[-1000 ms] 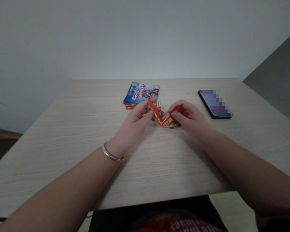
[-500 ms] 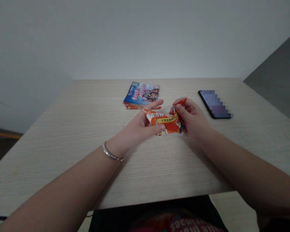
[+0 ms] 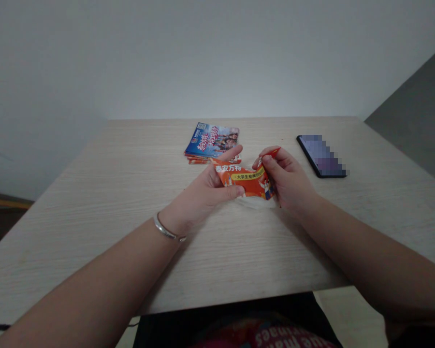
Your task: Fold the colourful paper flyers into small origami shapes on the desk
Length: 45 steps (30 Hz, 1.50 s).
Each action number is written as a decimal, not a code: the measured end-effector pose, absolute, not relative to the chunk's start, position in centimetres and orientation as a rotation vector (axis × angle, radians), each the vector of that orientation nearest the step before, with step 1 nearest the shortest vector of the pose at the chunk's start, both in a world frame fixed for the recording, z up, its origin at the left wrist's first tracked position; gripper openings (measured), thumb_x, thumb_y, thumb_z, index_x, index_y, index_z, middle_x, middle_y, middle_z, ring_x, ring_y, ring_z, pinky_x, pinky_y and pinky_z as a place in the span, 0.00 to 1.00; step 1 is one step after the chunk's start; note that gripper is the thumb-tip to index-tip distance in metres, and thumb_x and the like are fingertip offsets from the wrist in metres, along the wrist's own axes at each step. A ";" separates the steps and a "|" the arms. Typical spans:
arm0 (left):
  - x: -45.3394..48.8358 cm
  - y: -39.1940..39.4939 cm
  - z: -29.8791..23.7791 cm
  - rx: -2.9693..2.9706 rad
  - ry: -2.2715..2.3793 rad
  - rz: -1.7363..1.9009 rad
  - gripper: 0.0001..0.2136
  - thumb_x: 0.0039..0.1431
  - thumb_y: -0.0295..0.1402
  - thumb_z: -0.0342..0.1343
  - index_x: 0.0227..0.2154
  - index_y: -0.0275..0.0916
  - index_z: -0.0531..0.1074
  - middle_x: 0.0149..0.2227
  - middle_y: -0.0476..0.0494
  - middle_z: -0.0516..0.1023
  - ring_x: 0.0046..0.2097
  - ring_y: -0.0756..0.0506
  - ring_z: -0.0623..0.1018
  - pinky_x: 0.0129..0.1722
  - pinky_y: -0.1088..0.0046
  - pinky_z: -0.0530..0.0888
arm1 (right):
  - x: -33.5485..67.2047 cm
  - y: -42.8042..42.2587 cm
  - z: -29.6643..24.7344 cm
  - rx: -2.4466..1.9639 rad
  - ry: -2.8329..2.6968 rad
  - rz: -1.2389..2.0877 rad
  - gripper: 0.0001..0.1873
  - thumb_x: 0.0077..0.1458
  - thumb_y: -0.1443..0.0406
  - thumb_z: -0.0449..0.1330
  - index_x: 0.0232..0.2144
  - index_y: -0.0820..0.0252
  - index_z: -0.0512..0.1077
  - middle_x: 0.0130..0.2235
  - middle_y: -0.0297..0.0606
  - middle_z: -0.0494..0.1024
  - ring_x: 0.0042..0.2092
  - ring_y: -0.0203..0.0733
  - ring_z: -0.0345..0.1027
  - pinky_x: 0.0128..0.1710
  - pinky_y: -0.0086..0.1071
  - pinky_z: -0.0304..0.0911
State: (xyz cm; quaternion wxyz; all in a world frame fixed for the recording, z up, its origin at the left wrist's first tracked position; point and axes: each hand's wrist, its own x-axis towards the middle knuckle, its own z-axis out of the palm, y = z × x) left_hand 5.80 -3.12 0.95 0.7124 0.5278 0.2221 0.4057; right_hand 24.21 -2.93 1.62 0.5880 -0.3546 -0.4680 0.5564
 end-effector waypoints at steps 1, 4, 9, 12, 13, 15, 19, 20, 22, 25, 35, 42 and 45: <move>5.8 -3.1 0.9 1.153 0.477 0.900 0.40 0.52 0.32 0.68 0.65 0.53 0.56 0.53 0.45 0.77 0.52 0.41 0.77 0.52 0.63 0.74 | 24.2 -3.0 1.7 -0.833 -1.077 1.299 0.13 0.46 0.54 0.70 0.28 0.52 0.72 0.27 0.26 0.77 0.27 0.31 0.69 0.31 0.28 0.70; 5.8 -3.2 0.9 1.114 0.431 0.899 0.38 0.54 0.30 0.66 0.65 0.51 0.56 0.55 0.44 0.76 0.54 0.41 0.77 0.53 0.64 0.73 | 24.1 -3.2 1.8 -0.860 -1.055 1.322 0.15 0.43 0.54 0.72 0.28 0.53 0.73 0.27 0.26 0.77 0.27 0.31 0.69 0.31 0.27 0.70; 5.5 -3.2 1.1 1.067 0.408 0.907 0.30 0.55 0.27 0.64 0.61 0.46 0.64 0.55 0.44 0.75 0.53 0.43 0.76 0.53 0.67 0.71 | 24.0 -3.5 1.9 -0.828 -1.047 1.374 0.14 0.44 0.56 0.72 0.28 0.53 0.72 0.26 0.25 0.75 0.27 0.31 0.68 0.30 0.27 0.70; 5.7 -2.8 1.2 1.046 0.415 0.962 0.21 0.56 0.29 0.62 0.53 0.42 0.71 0.52 0.43 0.77 0.52 0.42 0.77 0.53 0.65 0.71 | 24.4 -3.2 1.9 -0.823 -1.049 1.344 0.13 0.46 0.56 0.71 0.29 0.52 0.72 0.27 0.25 0.74 0.27 0.31 0.68 0.32 0.28 0.71; 5.7 -2.6 1.1 1.062 0.442 0.986 0.17 0.58 0.30 0.61 0.51 0.40 0.72 0.52 0.42 0.77 0.51 0.42 0.76 0.53 0.64 0.70 | 24.6 -3.1 1.9 -0.824 -1.055 1.323 0.13 0.47 0.56 0.70 0.29 0.52 0.71 0.27 0.25 0.74 0.27 0.31 0.69 0.32 0.28 0.71; 5.7 -2.2 0.9 1.157 0.535 1.027 0.12 0.61 0.33 0.58 0.47 0.38 0.74 0.50 0.41 0.77 0.51 0.43 0.76 0.54 0.64 0.69 | 25.1 -2.9 1.9 -0.829 -1.095 1.282 0.13 0.48 0.55 0.69 0.30 0.51 0.71 0.29 0.26 0.75 0.29 0.32 0.70 0.33 0.29 0.71; 5.4 -1.7 0.5 1.446 0.678 1.042 0.11 0.64 0.38 0.56 0.42 0.37 0.76 0.45 0.42 0.78 0.48 0.45 0.75 0.55 0.65 0.67 | 25.7 -2.6 1.9 -0.808 -1.238 1.284 0.15 0.49 0.52 0.69 0.31 0.51 0.70 0.31 0.27 0.77 0.33 0.34 0.73 0.35 0.30 0.72; 5.3 -1.7 0.5 1.507 0.705 1.045 0.11 0.65 0.39 0.55 0.40 0.37 0.76 0.44 0.43 0.78 0.47 0.45 0.75 0.55 0.65 0.67 | 25.8 -2.5 1.8 -0.801 -1.262 1.295 0.15 0.48 0.52 0.69 0.31 0.51 0.70 0.31 0.28 0.77 0.33 0.34 0.73 0.36 0.30 0.72; 5.3 -1.9 0.8 1.625 0.774 1.061 0.12 0.66 0.40 0.53 0.38 0.37 0.76 0.42 0.43 0.78 0.46 0.45 0.74 0.54 0.65 0.67 | 25.8 -2.4 1.8 -0.807 -1.290 1.301 0.16 0.48 0.51 0.69 0.30 0.52 0.71 0.31 0.28 0.78 0.33 0.34 0.73 0.35 0.30 0.72; 5.4 -2.2 1.3 1.772 0.856 1.052 0.12 0.67 0.38 0.49 0.37 0.37 0.75 0.41 0.44 0.78 0.45 0.46 0.74 0.53 0.67 0.67 | 25.7 -2.3 1.7 -0.832 -1.335 1.284 0.15 0.50 0.51 0.68 0.31 0.53 0.73 0.32 0.29 0.79 0.33 0.33 0.74 0.35 0.29 0.71; 5.6 -2.7 1.6 1.890 0.905 1.031 0.12 0.69 0.35 0.45 0.45 0.39 0.73 0.51 0.43 0.75 0.53 0.45 0.72 0.58 0.64 0.66 | 25.3 -2.8 2.0 -0.873 -1.643 1.139 0.07 0.57 0.58 0.62 0.34 0.54 0.76 0.36 0.32 0.80 0.35 0.34 0.73 0.39 0.32 0.70; 5.6 -3.2 1.3 1.914 0.844 0.980 0.14 0.70 0.39 0.43 0.40 0.38 0.72 0.51 0.40 0.74 0.55 0.42 0.70 0.60 0.60 0.65 | 25.0 -2.8 0.9 -0.902 -1.504 1.125 0.05 0.52 0.64 0.65 0.34 0.54 0.75 0.33 0.30 0.80 0.34 0.34 0.73 0.37 0.31 0.69; 5.6 -3.2 1.4 1.949 0.858 0.953 0.15 0.70 0.40 0.42 0.36 0.38 0.70 0.47 0.40 0.75 0.53 0.42 0.71 0.59 0.60 0.66 | 25.3 -2.8 1.1 -0.920 -1.498 1.104 0.06 0.50 0.63 0.66 0.32 0.55 0.74 0.32 0.31 0.79 0.33 0.35 0.72 0.36 0.32 0.69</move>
